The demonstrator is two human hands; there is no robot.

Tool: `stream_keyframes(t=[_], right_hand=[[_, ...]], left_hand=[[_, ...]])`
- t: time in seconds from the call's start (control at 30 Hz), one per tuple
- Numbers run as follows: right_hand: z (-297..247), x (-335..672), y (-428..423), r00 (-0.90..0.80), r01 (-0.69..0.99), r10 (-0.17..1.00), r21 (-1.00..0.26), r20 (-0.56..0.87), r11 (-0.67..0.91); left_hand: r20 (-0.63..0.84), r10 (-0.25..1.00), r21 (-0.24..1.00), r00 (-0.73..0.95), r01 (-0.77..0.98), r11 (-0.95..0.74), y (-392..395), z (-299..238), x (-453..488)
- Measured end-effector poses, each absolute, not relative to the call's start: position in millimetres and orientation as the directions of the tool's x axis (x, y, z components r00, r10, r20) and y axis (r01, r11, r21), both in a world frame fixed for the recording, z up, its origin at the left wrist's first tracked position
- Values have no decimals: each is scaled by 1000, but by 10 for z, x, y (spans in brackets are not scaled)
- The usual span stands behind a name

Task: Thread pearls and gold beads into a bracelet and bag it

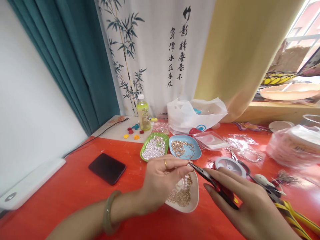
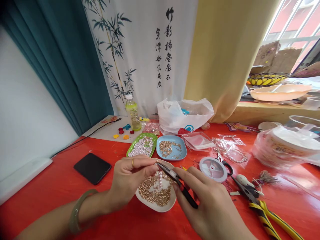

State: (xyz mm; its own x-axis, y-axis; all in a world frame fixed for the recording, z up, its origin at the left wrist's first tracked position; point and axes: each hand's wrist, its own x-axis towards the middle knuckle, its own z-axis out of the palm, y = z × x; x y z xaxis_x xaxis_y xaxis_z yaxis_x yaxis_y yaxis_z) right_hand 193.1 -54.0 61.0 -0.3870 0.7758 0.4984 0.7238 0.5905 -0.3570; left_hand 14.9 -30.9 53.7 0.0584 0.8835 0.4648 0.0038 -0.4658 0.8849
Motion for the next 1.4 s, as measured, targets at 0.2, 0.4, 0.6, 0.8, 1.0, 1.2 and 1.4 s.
stream_keyframes(t=[0.2, 0.4, 0.6, 0.8, 1.0, 1.2, 1.4], right_hand=[[658, 2080, -496, -409, 796, 769, -219, 492, 564], [600, 2090, -493, -415, 836, 717, -76, 561, 543], [592, 2069, -505, -426, 829, 708, -69, 564, 555], [571, 2080, -498, -447, 822, 701, -54, 556, 567], [567, 2093, -506, -446, 826, 704, -49, 553, 562], [556, 2108, -501, -450, 817, 688, -47, 570, 574], [563, 2106, -466, -455, 787, 684, -103, 570, 608]], left_hand=[[513, 854, 849, 87, 94, -520, -223, 497, 122], [653, 750, 724, 108, 201, -660, -200, 505, 107], [752, 645, 589, 137, 301, -750, -180, 512, 115], [771, 616, 556, 162, 301, -775, -165, 493, 108], [763, 620, 556, 186, 302, -775, -164, 486, 104], [717, 668, 614, 200, 273, -741, -168, 476, 93], [263, 937, 959, 229, 49, -281, -130, 570, 102]])
